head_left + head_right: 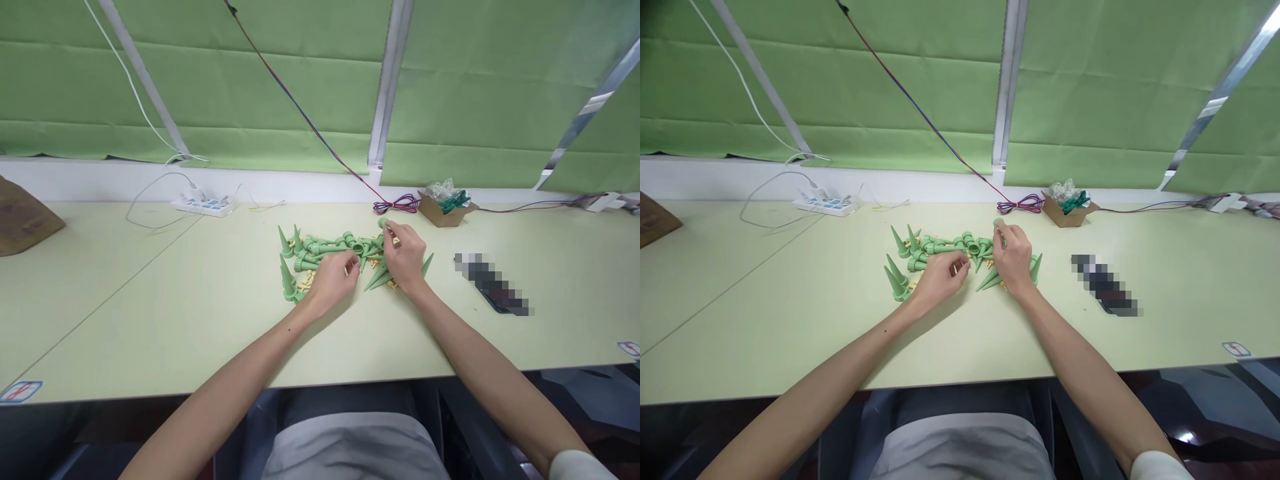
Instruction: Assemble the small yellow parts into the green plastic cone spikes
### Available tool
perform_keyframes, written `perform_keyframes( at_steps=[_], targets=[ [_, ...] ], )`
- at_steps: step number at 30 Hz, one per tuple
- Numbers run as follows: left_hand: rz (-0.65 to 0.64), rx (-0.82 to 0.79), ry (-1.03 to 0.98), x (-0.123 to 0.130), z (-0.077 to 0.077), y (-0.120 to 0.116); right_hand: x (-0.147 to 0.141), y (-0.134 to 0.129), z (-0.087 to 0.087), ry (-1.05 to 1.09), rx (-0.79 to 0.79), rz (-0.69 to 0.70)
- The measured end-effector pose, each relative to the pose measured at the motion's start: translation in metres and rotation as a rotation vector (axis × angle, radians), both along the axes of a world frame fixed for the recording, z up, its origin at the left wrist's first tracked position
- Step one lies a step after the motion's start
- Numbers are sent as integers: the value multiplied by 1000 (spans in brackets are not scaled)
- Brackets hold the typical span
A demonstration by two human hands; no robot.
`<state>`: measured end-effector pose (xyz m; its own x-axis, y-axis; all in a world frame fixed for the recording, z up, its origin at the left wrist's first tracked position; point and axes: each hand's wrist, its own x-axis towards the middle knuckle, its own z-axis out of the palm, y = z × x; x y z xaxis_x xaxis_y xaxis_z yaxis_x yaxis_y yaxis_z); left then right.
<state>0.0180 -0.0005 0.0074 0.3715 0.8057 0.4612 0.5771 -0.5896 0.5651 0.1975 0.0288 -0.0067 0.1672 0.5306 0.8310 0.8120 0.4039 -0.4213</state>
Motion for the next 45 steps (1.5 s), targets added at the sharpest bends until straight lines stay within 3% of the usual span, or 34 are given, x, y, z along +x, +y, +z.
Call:
perform_keyframes(
  at_steps=[17, 35, 45],
  targets=[
    [5, -42, 19, 0, 0, -1, 7, 11, -8, -135, -359, -99],
    [-14, -42, 33, 1, -1, -2, 11, 15, -3, -128, -316, -177],
    [-9, -51, 49, 1, -2, -3, 15, 25, -10, -54, -408, -208]
  ],
)
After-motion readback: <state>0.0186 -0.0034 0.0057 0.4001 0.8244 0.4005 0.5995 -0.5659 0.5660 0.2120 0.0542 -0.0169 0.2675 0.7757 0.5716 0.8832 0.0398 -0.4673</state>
